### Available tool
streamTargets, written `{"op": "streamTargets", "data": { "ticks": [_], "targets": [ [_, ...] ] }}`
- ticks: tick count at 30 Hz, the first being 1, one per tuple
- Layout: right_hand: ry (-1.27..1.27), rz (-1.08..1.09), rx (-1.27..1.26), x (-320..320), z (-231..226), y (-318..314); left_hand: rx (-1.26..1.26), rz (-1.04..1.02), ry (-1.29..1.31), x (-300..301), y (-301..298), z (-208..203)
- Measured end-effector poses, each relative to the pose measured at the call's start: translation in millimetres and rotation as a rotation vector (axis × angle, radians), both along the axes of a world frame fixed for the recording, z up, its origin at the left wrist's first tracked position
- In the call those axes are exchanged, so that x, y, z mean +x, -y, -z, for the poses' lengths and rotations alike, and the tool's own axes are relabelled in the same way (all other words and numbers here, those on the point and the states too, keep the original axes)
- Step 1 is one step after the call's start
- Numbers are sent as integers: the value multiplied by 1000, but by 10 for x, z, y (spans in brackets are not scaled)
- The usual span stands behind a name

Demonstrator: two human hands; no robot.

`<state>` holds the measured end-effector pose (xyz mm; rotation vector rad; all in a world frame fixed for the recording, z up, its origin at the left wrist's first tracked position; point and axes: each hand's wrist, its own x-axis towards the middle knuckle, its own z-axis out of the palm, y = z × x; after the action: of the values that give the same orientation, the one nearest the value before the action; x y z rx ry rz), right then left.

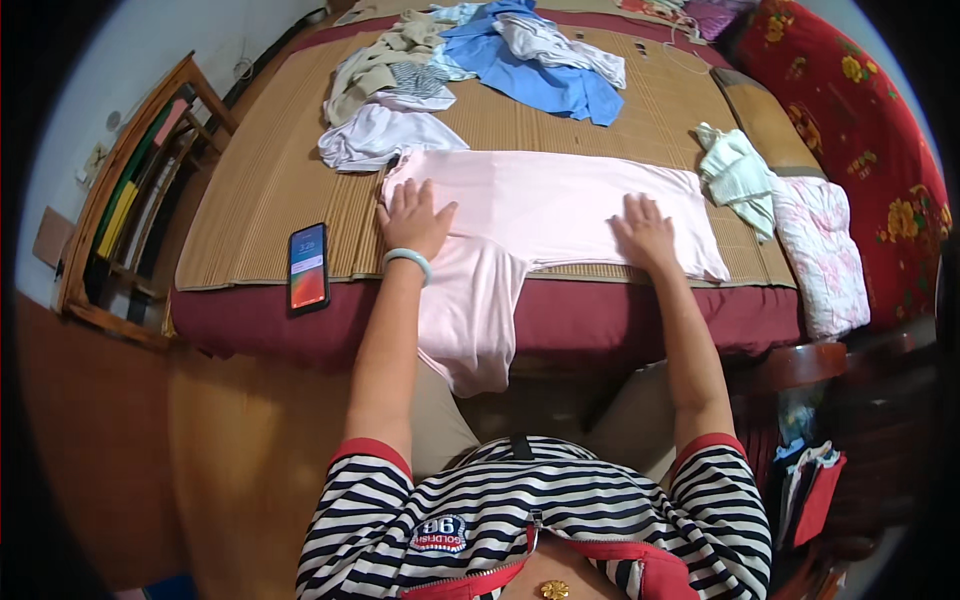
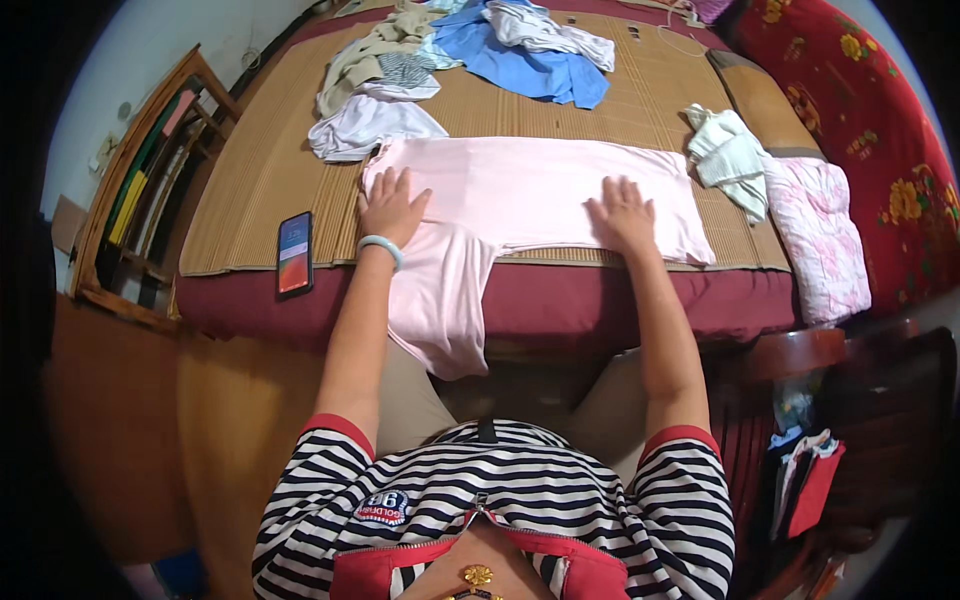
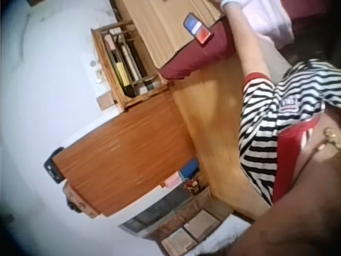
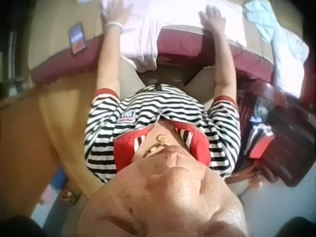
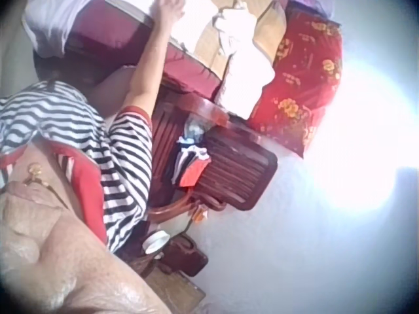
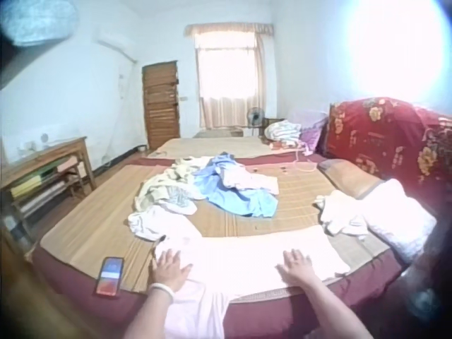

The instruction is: The recorder folds pieces of laundry on a bed and stacks them on a nearby chair.

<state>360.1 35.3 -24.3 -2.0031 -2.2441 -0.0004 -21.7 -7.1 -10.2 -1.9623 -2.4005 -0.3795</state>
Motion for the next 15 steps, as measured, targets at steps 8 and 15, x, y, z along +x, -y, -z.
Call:
{"op": "streamTargets", "data": {
  "ticks": [8, 15],
  "targets": [
    [-17, 409, 43, 918, 14, 105, -70, -60, 0, 56, 2, -90],
    [-101, -291, 269, -364, 63, 504, 28, 387, -36, 844, 298, -133]
  ]
}}
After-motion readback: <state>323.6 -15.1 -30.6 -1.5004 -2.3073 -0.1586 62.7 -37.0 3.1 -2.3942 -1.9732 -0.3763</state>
